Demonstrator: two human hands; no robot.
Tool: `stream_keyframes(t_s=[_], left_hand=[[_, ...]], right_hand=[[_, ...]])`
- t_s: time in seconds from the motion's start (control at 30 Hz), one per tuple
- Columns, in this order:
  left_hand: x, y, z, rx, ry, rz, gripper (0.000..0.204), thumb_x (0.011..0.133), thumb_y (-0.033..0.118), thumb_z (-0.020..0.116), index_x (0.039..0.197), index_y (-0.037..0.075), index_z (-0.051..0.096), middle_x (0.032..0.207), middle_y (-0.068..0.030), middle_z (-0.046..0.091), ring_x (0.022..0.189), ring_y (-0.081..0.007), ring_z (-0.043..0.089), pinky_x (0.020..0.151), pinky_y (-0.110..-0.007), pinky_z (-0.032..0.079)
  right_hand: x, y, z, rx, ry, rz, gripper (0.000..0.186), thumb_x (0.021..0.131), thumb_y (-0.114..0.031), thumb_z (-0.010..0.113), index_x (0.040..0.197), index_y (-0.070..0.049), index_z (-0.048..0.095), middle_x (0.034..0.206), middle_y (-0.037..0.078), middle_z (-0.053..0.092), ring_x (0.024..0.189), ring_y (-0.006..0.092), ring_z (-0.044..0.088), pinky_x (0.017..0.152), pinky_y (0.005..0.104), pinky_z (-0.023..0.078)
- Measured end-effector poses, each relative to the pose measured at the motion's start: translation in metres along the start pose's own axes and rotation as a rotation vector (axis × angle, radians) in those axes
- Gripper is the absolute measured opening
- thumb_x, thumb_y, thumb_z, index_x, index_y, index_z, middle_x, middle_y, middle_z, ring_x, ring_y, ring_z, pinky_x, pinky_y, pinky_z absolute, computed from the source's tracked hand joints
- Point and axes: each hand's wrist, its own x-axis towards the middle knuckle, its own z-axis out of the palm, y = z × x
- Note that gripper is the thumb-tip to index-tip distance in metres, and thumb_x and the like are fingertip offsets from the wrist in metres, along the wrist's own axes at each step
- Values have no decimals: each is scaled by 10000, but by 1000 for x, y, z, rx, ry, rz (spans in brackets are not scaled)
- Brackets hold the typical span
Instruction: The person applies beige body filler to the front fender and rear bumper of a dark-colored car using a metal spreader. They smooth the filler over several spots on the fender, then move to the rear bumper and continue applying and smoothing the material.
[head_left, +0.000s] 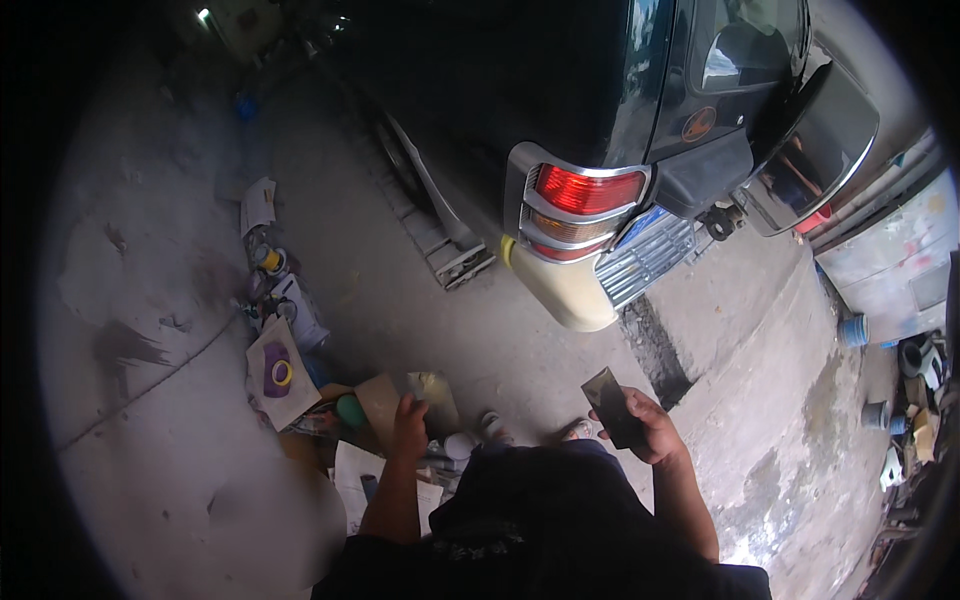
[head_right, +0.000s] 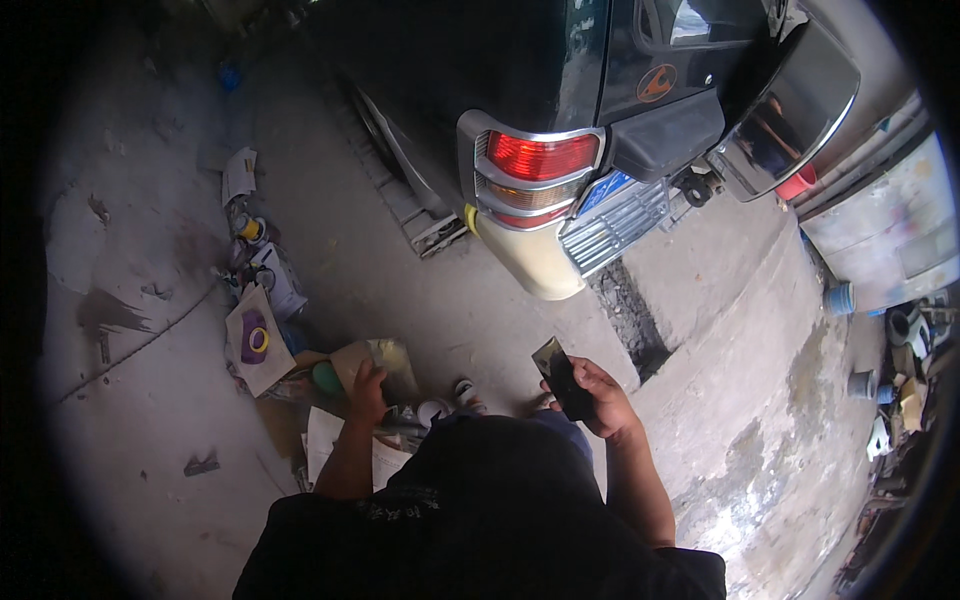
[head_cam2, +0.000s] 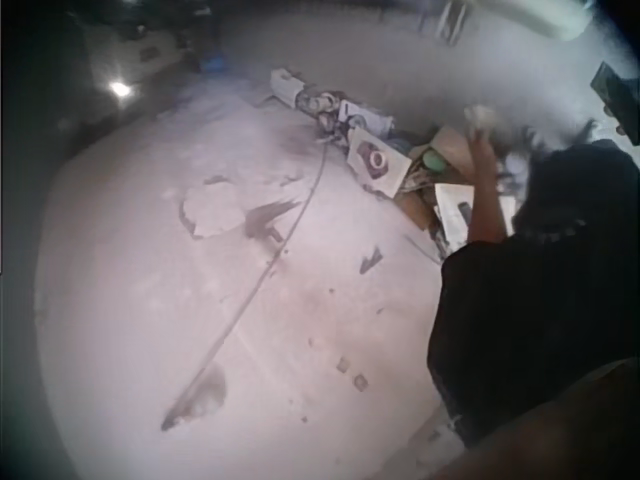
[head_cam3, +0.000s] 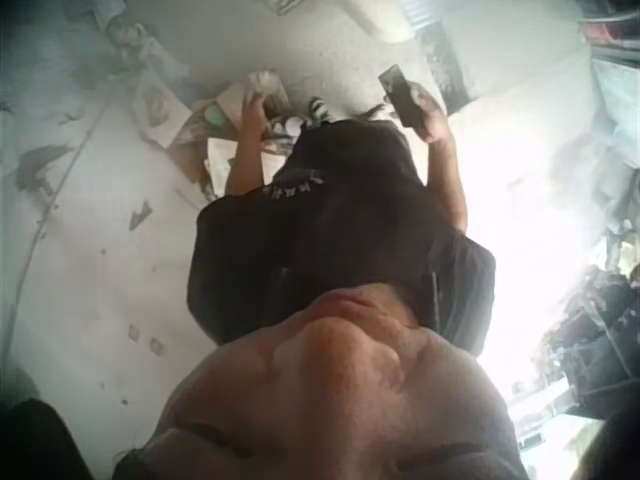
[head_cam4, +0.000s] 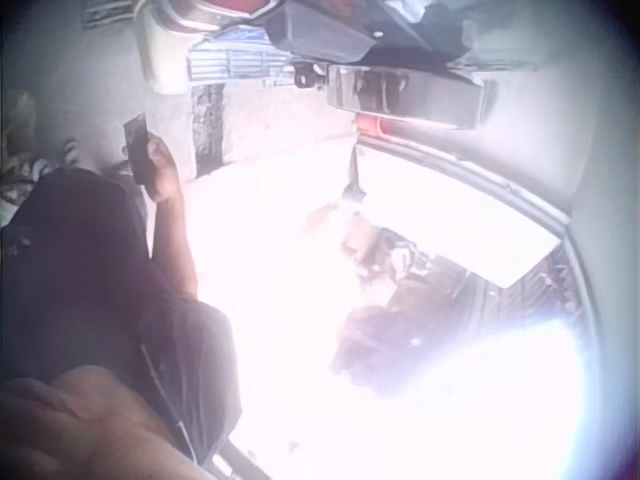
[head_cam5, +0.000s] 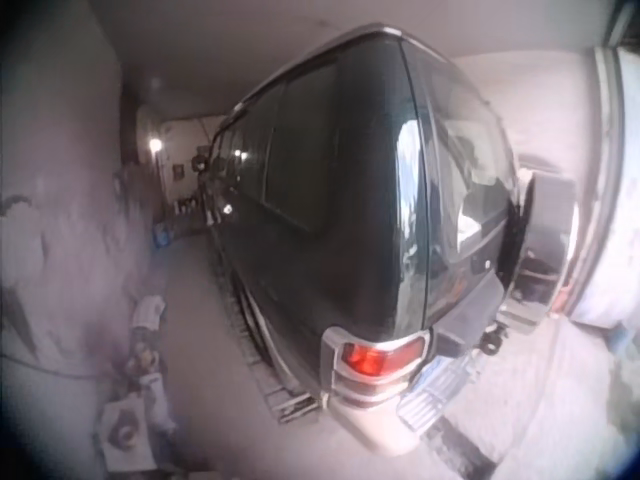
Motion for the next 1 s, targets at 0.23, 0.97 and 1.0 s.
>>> stream_keyframes(t_s=[0.23,0.97,1.0], left_hand=[[83,77,-51,-894,99,-435,287,920,80,512,1193,-6,517,1107,-97,592,1045,-175,540,922,-328,409],[269,11,-76,-1029,-278,-372,237,941,26,460,1174,1,492,1110,-78,598,1014,-135,556,943,-280,405],[284,0,-74,-1022,-331,-342,236,940,21,459,1173,0,492,1110,-79,598,1015,-135,556,943,-280,406]], right_hand=[[33,-11,3,-59,27,5,656,847,-419,643,1282,34,454,1160,163,582,1045,274,609,797,389,543],[138,-10,34,258,97,-199,501,930,-286,575,1307,21,452,1139,183,591,993,280,622,833,377,540],[146,0,34,263,76,-240,501,929,-285,575,1306,21,450,1147,184,586,1000,279,618,840,382,540]])
